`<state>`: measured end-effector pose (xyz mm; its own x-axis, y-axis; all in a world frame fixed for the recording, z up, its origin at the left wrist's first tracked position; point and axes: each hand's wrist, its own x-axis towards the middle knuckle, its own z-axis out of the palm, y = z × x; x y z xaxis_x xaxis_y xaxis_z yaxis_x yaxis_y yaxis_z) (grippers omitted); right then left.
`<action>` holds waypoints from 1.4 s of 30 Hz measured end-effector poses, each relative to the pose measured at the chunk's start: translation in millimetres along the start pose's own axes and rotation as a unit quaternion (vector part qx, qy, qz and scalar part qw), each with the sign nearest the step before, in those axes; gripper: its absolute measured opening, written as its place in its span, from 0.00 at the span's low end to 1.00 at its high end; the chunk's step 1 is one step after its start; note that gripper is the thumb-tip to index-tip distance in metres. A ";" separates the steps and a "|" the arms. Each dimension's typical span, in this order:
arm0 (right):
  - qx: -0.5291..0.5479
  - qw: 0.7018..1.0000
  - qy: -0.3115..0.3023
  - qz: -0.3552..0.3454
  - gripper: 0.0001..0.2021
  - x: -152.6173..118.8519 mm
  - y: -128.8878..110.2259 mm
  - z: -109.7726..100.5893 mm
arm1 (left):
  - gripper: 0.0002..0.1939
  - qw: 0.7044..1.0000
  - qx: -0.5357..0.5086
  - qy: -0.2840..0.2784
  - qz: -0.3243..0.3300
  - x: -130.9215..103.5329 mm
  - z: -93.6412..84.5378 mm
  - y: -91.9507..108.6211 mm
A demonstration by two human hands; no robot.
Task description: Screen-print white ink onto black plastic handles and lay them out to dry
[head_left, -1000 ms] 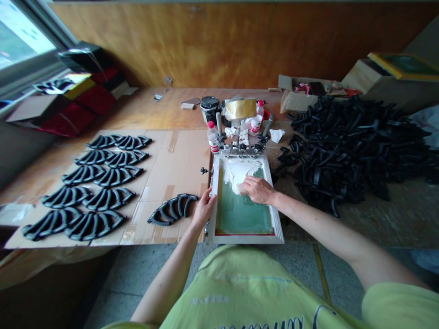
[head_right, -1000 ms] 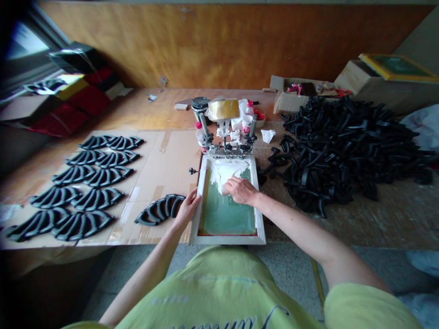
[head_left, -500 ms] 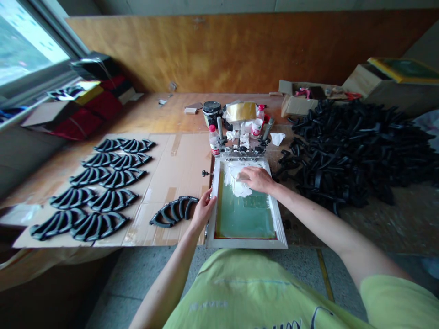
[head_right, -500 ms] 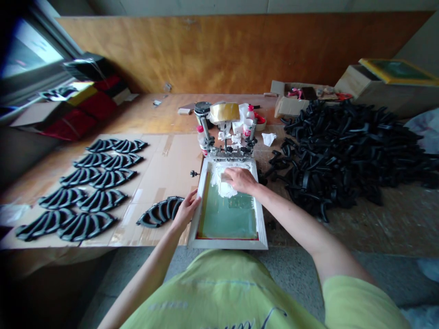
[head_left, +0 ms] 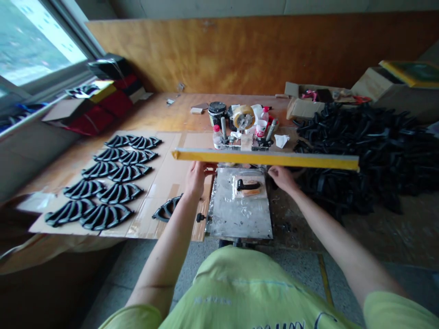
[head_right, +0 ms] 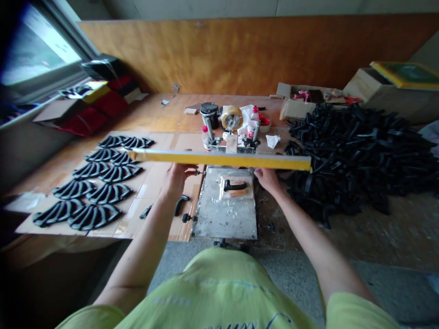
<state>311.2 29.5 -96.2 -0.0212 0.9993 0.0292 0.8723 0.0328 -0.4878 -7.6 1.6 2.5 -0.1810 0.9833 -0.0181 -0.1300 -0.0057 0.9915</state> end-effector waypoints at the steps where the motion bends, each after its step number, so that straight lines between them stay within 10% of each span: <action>1: 0.006 0.998 -0.028 -0.049 0.13 -10.4 -3.8 13.9 | 0.29 1.000 0.001 0.008 -0.009 2.9 4.3 1.9; 6: -0.060 0.974 -0.097 -0.197 0.12 -34.9 -26.7 47.8 | 0.32 0.998 0.012 0.044 -0.036 -29.9 6.6 -18.3; 13: -0.075 0.959 -0.038 -0.269 0.08 -44.9 -42.6 34.9 | 0.35 0.949 0.065 -0.097 -0.294 -134.8 9.0 -87.3; 18: -0.006 0.933 -0.026 -0.360 0.10 -98.3 -121.1 56.8 | 0.30 0.964 0.000 0.053 -0.260 -144.7 5.0 -92.0; 23: 0.049 0.907 -0.079 -0.412 0.13 -128.3 -204.2 101.3 | 0.24 0.956 0.084 0.206 -0.193 -138.5 -83.7 -98.3; 31: -0.050 0.910 -0.230 -0.341 0.18 -76.9 -289.3 197.4 | 0.17 0.850 0.268 0.299 -0.341 -141.9 -255.0 -128.7; 42: -0.136 0.916 -0.272 -0.261 0.17 -72.4 -310.6 231.3 | 0.22 0.759 0.489 0.134 -0.410 -117.6 -296.0 -127.1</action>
<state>-71.1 -49.5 -148.6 -0.6463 0.7104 -0.2785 0.7615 0.5775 -0.2943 -258.4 -167.1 -159.5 -0.6377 0.5115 -0.5759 0.4557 0.8533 0.2533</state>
